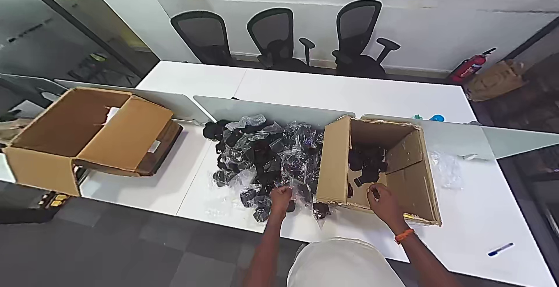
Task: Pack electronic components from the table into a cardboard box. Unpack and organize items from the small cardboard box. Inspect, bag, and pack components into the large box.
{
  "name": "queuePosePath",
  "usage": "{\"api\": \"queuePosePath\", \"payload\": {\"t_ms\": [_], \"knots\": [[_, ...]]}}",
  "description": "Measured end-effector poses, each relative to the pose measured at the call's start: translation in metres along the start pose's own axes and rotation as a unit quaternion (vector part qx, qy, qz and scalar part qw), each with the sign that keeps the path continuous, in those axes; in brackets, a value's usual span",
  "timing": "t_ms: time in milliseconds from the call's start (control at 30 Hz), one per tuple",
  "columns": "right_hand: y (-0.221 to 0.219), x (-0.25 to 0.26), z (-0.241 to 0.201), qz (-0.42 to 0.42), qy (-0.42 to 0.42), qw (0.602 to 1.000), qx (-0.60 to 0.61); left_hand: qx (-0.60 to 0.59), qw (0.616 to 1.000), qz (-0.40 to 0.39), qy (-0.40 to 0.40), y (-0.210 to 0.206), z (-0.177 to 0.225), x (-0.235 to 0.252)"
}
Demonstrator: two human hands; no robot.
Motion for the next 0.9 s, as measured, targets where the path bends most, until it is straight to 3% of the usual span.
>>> {"api": "queuePosePath", "payload": {"t_ms": [100, 467, 533, 667, 900], "knots": [[0.0, 0.0, -0.002, 0.005, 0.008, 1.0, 0.008, -0.089, 0.995, -0.048, 0.006, -0.011, 0.021, -0.019], [0.002, -0.006, 0.003, 0.038, 0.08, 0.991, 0.104, -0.112, 0.976, -0.117, -0.147, -0.064, 0.105, -0.087], [0.007, -0.005, 0.006, 0.032, 0.087, 0.972, 0.214, -0.106, 0.966, -0.135, -0.193, -0.084, 0.116, -0.102], [0.022, -0.002, 0.014, -0.026, 0.058, 0.893, 0.446, -0.085, 0.949, -0.168, -0.252, -0.133, 0.129, -0.122], [0.047, 0.002, 0.031, -0.06, 0.069, 0.843, 0.53, -0.023, 0.93, -0.194, -0.311, -0.224, 0.122, -0.125]]}}
Point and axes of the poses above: each hand's wrist, its own x-axis towards the middle knuckle, its own y-axis out of the back of the hand, z = x × y, the point moved 2 cm from there along x, towards the middle knuckle, and after that the axes turned 1 degree about y, right-handed, at the moved point
